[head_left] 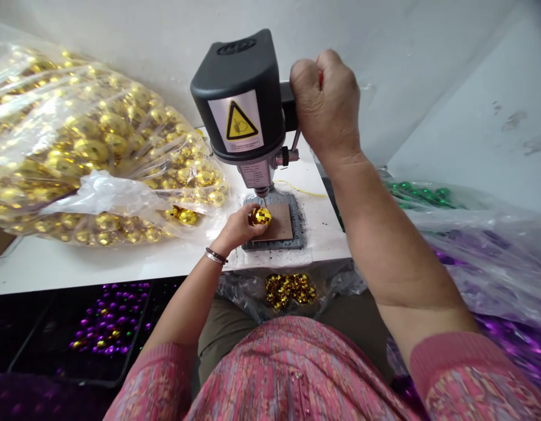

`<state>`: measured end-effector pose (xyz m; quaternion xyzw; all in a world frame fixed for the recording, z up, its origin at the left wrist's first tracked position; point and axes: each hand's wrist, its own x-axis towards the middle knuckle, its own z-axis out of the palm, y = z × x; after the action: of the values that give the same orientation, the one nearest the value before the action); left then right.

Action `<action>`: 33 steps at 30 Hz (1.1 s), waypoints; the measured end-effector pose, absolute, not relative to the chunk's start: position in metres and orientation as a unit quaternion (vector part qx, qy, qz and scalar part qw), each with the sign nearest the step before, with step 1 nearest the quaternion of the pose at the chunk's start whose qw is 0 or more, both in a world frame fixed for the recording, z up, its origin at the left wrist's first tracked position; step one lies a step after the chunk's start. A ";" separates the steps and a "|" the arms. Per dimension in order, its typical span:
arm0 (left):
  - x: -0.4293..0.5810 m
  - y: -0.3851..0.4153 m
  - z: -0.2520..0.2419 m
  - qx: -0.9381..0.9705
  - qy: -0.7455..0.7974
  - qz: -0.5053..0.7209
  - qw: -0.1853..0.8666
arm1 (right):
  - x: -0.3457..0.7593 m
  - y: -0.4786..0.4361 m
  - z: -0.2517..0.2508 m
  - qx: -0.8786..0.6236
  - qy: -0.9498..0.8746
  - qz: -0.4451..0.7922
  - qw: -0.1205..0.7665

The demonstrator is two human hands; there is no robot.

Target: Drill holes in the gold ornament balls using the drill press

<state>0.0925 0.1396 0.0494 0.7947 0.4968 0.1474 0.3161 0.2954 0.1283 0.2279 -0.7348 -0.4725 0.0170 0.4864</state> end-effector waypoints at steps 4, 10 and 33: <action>0.100 0.146 0.055 0.826 0.476 0.120 0.275 | 0.296 0.126 0.224 -0.685 -0.479 0.038 0.547; 0.109 0.158 0.044 0.829 0.446 0.126 0.313 | 0.295 0.122 0.220 -0.651 -0.474 0.056 0.590; 0.109 0.157 0.014 0.774 0.442 0.196 0.410 | 0.296 0.059 0.162 -0.569 -0.597 -0.053 0.563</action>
<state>0.1088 0.1568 0.0136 0.7737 0.4419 0.1957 0.4096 0.2963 0.0588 0.1617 -0.5690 -0.5968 -0.0531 0.5632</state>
